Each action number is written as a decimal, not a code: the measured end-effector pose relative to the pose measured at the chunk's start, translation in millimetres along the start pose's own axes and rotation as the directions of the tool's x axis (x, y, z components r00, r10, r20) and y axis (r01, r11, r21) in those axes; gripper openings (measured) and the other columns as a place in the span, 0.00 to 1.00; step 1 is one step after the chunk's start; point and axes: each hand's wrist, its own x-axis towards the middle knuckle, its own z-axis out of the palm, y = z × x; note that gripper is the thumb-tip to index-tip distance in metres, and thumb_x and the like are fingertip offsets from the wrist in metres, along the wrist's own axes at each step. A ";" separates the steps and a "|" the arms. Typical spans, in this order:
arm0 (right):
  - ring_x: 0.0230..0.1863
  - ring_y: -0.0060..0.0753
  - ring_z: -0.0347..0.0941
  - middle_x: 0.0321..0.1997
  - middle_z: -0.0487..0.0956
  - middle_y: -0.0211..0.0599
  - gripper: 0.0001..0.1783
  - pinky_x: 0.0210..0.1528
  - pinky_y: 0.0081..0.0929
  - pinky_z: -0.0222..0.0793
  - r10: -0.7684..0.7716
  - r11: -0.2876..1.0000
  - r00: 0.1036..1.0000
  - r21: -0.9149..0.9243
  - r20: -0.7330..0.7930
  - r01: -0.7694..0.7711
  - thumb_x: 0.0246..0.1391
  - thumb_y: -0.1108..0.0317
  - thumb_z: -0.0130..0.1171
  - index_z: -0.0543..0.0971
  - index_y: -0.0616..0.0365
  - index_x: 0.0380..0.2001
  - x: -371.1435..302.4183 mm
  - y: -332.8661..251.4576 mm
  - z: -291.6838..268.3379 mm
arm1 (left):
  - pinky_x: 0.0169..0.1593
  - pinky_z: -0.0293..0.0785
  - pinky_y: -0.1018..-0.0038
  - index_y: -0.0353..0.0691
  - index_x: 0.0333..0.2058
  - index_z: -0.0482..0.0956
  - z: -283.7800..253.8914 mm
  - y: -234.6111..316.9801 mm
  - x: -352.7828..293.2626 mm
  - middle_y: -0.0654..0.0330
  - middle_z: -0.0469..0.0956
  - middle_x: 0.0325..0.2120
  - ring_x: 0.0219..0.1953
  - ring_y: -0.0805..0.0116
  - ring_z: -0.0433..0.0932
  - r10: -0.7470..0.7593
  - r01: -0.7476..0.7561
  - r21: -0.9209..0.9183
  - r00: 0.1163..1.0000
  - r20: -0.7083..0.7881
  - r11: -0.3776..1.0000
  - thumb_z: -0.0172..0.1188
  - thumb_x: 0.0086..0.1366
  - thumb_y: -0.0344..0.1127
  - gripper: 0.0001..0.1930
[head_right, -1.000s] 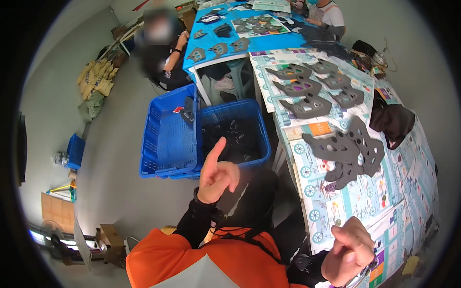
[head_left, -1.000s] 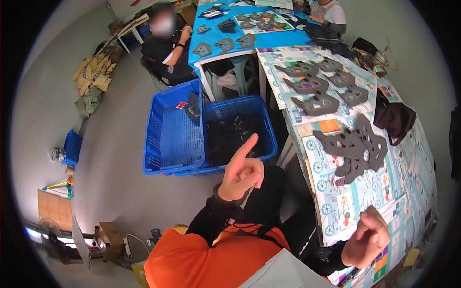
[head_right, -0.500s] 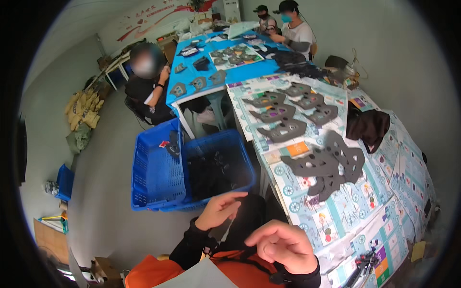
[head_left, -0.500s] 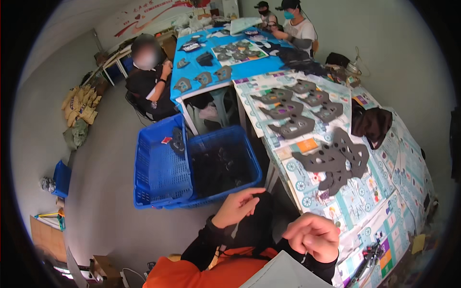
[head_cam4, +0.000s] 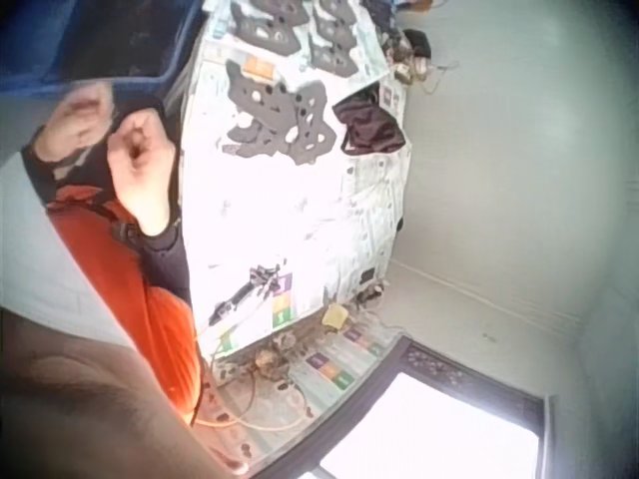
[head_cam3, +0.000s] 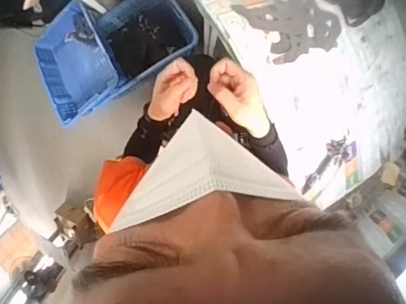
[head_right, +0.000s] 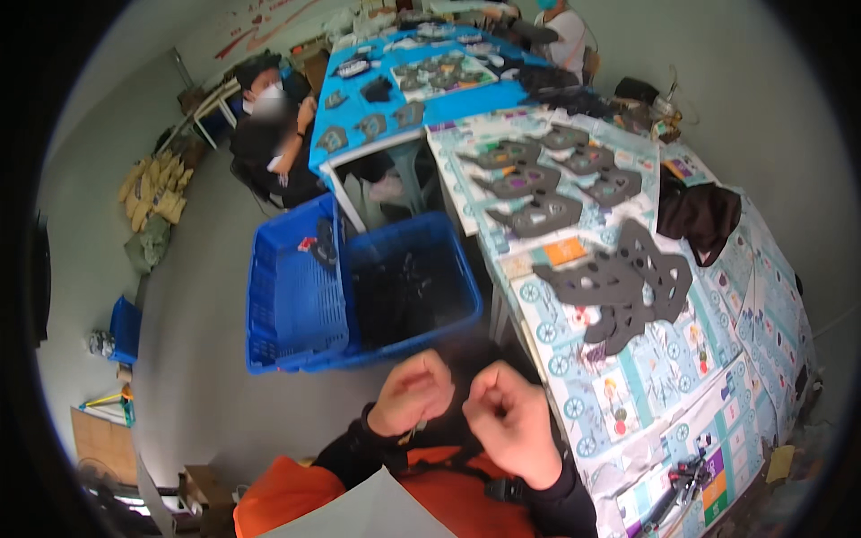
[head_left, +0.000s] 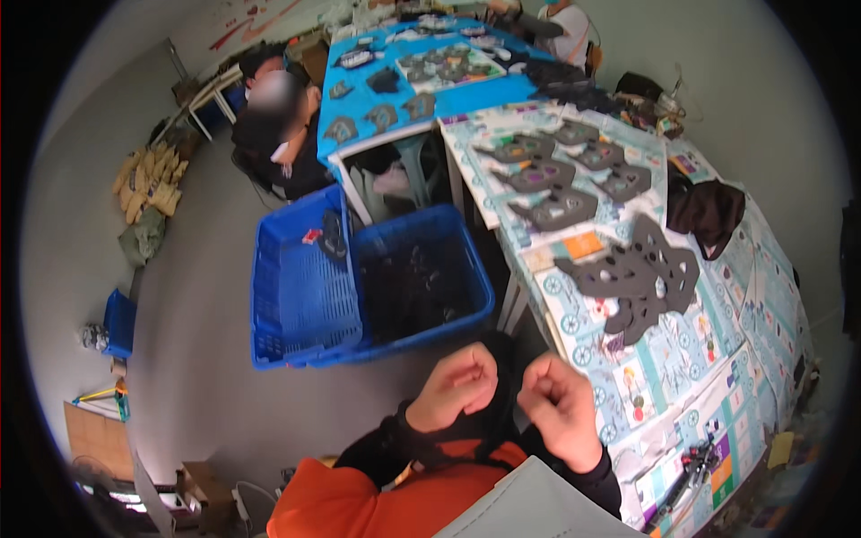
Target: Applying adhesive to grey shoe upper components using a pneumatic spray gun.
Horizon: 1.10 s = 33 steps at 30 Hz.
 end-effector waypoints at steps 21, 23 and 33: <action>0.73 0.62 0.52 0.67 0.61 0.71 0.49 0.74 0.50 0.39 -0.287 0.607 0.831 -0.580 0.477 0.542 0.60 0.41 0.48 0.54 0.80 0.66 -50.5 -25.1 -42.9 | 0.39 0.75 0.63 0.36 0.50 0.74 46.9 -54.0 45.4 0.51 0.79 0.36 0.35 0.53 0.78 0.055 -0.620 0.686 0.756 0.653 0.380 0.61 0.63 0.36 0.18; 0.71 0.67 0.54 0.66 0.62 0.72 0.43 0.71 0.54 0.45 -0.166 0.381 0.918 -0.835 0.360 0.396 0.59 0.45 0.55 0.65 0.79 0.60 -56.1 -30.0 -41.7 | 0.43 0.74 0.61 0.33 0.50 0.74 65.2 -54.0 58.7 0.48 0.77 0.39 0.41 0.50 0.77 0.157 -0.546 0.436 0.734 0.661 0.715 0.63 0.59 0.34 0.21; 0.75 0.54 0.49 0.72 0.59 0.53 0.48 0.75 0.46 0.40 -0.530 0.826 0.607 -0.198 -0.592 0.528 0.58 0.37 0.36 0.57 0.67 0.69 -74.4 -50.2 -35.2 | 0.51 0.74 0.66 0.36 0.58 0.69 16.1 -39.5 49.3 0.52 0.77 0.45 0.47 0.57 0.78 -0.062 -0.128 0.737 0.973 0.224 0.663 0.62 0.65 0.34 0.25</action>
